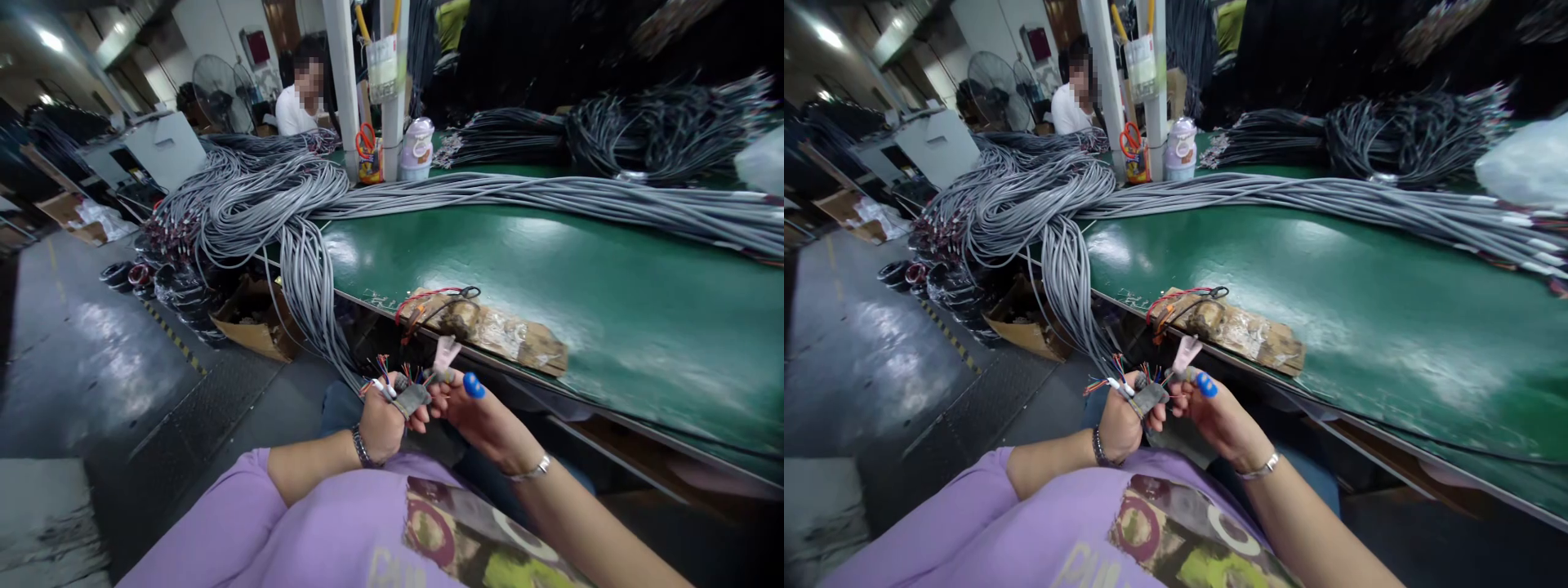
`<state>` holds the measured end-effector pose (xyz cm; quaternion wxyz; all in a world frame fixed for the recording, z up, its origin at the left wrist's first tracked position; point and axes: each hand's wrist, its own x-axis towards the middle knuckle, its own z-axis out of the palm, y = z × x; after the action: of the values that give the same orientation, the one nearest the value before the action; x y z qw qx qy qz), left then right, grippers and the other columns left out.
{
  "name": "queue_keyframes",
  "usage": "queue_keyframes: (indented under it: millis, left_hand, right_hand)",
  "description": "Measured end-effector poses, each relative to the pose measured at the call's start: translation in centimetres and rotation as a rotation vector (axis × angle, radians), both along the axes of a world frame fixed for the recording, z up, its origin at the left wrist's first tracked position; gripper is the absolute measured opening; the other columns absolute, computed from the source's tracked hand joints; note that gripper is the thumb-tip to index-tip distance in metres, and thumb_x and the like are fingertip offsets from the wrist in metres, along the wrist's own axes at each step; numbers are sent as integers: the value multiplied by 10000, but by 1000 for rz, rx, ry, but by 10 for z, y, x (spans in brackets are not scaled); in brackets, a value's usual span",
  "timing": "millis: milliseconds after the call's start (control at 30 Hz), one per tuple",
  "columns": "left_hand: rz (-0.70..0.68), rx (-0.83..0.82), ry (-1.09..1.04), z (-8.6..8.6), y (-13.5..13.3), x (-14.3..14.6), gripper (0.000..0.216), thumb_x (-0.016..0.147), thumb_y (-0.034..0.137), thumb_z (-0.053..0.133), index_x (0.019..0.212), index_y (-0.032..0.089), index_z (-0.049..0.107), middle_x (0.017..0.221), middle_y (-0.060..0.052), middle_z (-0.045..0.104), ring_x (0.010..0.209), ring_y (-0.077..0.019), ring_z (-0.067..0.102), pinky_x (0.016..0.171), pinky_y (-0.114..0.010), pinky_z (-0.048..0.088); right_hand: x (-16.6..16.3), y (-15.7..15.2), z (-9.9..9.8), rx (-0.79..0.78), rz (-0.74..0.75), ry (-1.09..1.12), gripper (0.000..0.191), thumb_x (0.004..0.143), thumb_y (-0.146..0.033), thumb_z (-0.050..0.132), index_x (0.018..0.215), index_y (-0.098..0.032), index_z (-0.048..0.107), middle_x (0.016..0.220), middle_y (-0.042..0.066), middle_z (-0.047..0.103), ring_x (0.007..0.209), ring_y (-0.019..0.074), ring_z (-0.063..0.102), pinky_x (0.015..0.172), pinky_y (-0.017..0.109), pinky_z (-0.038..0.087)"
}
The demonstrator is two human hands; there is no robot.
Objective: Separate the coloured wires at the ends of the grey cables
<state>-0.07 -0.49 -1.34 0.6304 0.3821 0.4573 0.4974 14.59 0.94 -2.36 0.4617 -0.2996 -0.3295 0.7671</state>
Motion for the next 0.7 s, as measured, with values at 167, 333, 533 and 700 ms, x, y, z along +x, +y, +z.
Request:
queue_keyframes:
  millis: [167,333,533,700]
  left_hand:
    - [-40,28,19,-11,-3,-6,369,737,484,691,693,156,528,506,22,582,371,-77,506,363,-176,359]
    - [-105,39,-13,-16,-3,-6,384,721,483,716,707,146,533,551,8,610,384,-75,518,377,-178,366]
    - [-88,-11,-117,-10,-1,-12,461,641,449,787,922,137,596,596,-4,651,386,-85,528,364,-179,306]
    - [-262,-25,-141,-9,-1,-18,441,585,449,817,826,109,671,668,-74,696,432,-99,557,412,-202,327]
  right_hand:
    - [1,-12,1,82,-87,-237,320,661,-450,805,700,-178,640,609,-7,558,576,118,459,567,266,362]
    - [-3,-6,5,43,-64,-193,337,662,-457,798,681,-173,618,568,-11,553,539,112,461,536,254,356]
    - [-5,-4,2,-16,-63,-108,310,650,-407,820,672,-168,625,557,-23,539,508,94,451,511,236,381]
    - [-6,-5,-1,-37,30,-65,292,667,-397,809,710,-167,634,561,7,604,516,116,505,510,240,389]
